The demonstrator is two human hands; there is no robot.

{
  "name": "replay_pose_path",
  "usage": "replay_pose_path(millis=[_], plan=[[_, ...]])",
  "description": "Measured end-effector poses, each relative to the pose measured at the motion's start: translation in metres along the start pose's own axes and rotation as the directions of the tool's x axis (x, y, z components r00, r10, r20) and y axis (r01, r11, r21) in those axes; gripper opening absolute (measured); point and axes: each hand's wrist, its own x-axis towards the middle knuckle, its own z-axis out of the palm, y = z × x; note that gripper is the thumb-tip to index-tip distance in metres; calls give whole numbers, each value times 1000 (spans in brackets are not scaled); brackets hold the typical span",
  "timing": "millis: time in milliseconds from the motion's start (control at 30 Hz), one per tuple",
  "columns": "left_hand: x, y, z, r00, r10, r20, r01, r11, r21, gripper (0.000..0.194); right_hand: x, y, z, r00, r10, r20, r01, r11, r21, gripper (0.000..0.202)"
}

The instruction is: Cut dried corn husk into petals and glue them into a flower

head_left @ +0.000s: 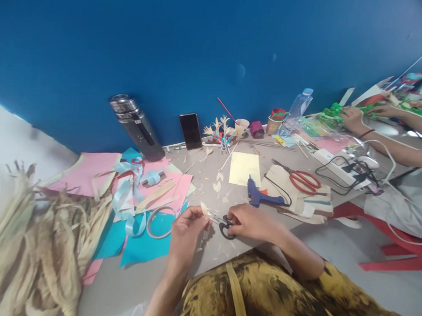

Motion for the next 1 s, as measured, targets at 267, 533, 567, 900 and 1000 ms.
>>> replay_pose_path(millis=[267,533,567,900,1000], plan=[[15,8,2,998,4,-58,-6,999,-34,18,31,3,-30,943,105,-317,-97,994,40,18],[14,11,-14,994,26,-109,-28,999,-15,16,-1,2,-14,947,114,-301,-57,979,193,20],[14,12,-15,994,20,-111,-21,1000,-3,16,-7,0,-7,955,115,-273,-52,973,227,20],[50,34,-3,997,46,-60,-32,974,225,10,-27,-11,20,971,49,-233,10,969,247,16],[67,32,2,999,-45,7,44,993,108,16,-27,-7,28,971,18,-239,60,948,312,16]])
